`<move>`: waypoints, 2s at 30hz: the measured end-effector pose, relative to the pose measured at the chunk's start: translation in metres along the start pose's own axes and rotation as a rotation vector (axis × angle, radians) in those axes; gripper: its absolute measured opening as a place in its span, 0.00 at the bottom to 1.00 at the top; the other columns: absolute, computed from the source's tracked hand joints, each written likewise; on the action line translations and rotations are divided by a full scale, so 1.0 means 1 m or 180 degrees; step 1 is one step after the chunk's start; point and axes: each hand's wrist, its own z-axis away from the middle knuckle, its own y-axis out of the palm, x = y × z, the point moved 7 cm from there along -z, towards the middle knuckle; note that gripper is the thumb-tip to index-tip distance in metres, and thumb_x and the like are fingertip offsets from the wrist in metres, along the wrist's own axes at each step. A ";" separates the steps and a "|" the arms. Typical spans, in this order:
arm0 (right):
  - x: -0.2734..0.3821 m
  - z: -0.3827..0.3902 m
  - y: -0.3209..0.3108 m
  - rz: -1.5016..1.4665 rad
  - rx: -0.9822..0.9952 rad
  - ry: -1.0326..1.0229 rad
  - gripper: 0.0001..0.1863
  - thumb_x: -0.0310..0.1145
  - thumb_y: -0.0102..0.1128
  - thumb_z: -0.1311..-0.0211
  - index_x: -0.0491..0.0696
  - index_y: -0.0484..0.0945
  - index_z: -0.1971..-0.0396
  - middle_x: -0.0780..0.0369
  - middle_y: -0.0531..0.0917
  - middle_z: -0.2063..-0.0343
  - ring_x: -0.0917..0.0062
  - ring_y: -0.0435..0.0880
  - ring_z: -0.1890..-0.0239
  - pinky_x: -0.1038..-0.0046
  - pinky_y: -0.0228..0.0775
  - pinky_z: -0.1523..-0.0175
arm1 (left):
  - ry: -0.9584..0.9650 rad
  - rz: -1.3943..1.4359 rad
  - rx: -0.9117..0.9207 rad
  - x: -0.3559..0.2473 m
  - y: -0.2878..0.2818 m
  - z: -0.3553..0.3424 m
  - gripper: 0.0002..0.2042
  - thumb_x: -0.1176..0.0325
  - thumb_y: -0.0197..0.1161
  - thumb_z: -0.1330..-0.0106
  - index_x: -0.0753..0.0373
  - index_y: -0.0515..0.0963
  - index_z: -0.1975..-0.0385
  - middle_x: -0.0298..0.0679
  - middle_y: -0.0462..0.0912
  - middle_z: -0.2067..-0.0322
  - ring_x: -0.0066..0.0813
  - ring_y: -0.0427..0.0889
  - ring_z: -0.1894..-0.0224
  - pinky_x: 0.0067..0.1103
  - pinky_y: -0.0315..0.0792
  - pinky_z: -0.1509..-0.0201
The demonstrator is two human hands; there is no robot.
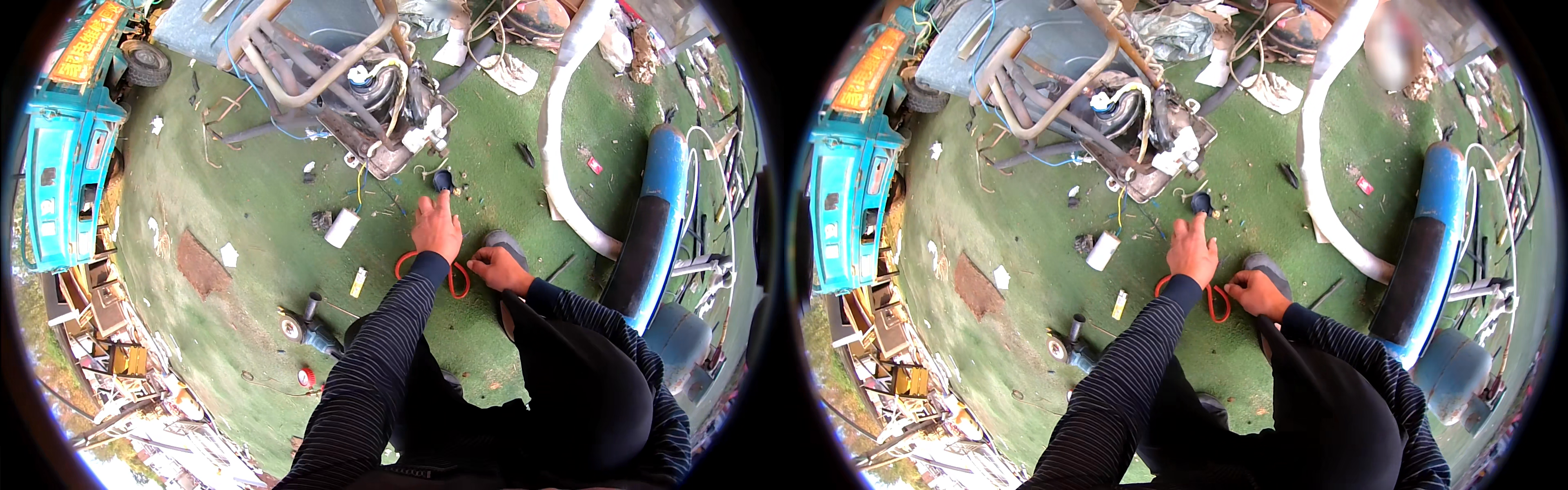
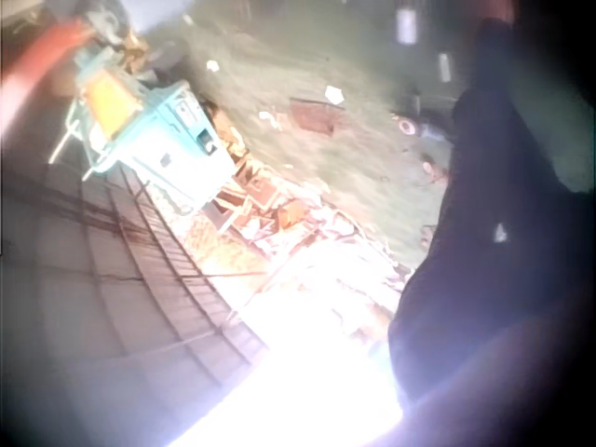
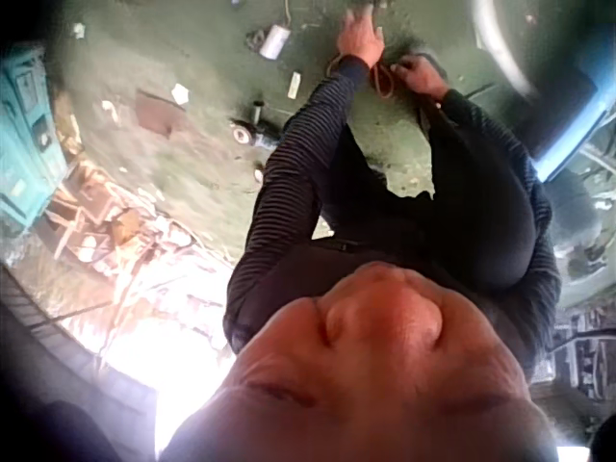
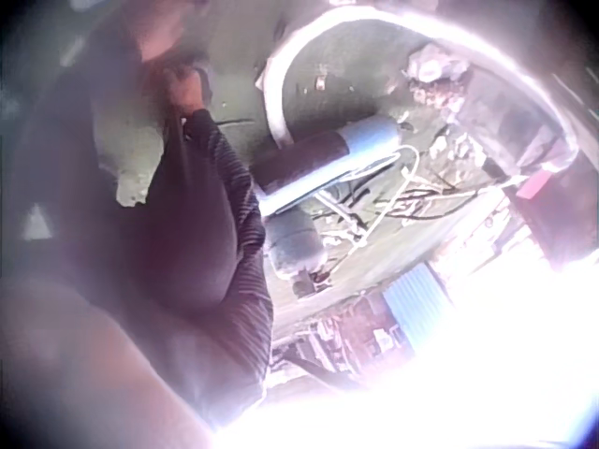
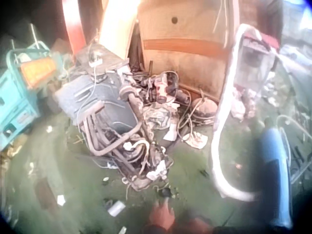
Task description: The person uses a soldering iron to heat and work on wires inside a disassembled appliance. They then use pliers to cut and manipulate the wires and a pressure gauge to test a component. The person continues to adjust and connect various wires within the device's internal assembly.
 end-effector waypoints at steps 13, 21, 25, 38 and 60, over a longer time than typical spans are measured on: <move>-0.004 0.003 0.000 -0.1079 0.0407 0.0532 0.16 0.38 0.62 0.26 0.37 0.82 0.61 0.64 0.77 0.83 0.79 0.75 0.84 0.72 0.67 0.78 | -0.0871 -0.0313 -0.0197 0.005 0.009 -0.051 0.47 0.43 0.77 0.47 0.65 0.67 0.32 0.51 0.74 0.43 0.51 0.75 0.40 0.40 0.76 0.41; -0.008 0.002 0.001 -0.1366 0.0498 0.0743 0.14 0.39 0.62 0.26 0.42 0.82 0.59 0.66 0.76 0.81 0.81 0.73 0.84 0.75 0.64 0.79 | -0.0546 0.0364 -0.0596 0.008 -0.001 -0.034 0.34 0.55 0.76 0.47 0.67 0.74 0.42 0.50 0.81 0.48 0.52 0.77 0.42 0.41 0.72 0.37; 0.002 -0.002 -0.017 -0.1912 0.0336 0.0989 0.19 0.49 0.59 0.25 0.47 0.82 0.57 0.69 0.76 0.77 0.82 0.74 0.79 0.78 0.64 0.76 | 0.0046 0.1081 -0.0622 0.002 -0.025 0.005 0.36 0.65 0.77 0.47 0.67 0.70 0.38 0.51 0.78 0.46 0.52 0.77 0.42 0.40 0.69 0.34; 0.108 0.002 -0.042 -0.2535 0.1001 0.0642 0.29 0.65 0.56 0.27 0.51 0.82 0.56 0.70 0.83 0.66 0.84 0.79 0.66 0.79 0.67 0.65 | 0.1031 0.1803 -0.0484 -0.015 -0.078 0.043 0.38 0.77 0.72 0.47 0.60 0.66 0.32 0.46 0.72 0.44 0.41 0.80 0.47 0.30 0.79 0.48; 0.204 0.006 -0.047 -0.1974 0.0852 -0.0972 0.25 0.36 0.76 0.37 0.40 0.78 0.44 0.67 0.83 0.60 0.86 0.80 0.62 0.80 0.74 0.58 | 0.1124 0.1925 -0.0811 -0.003 -0.128 0.088 0.38 0.80 0.74 0.43 0.63 0.66 0.30 0.50 0.72 0.39 0.37 0.81 0.52 0.28 0.79 0.50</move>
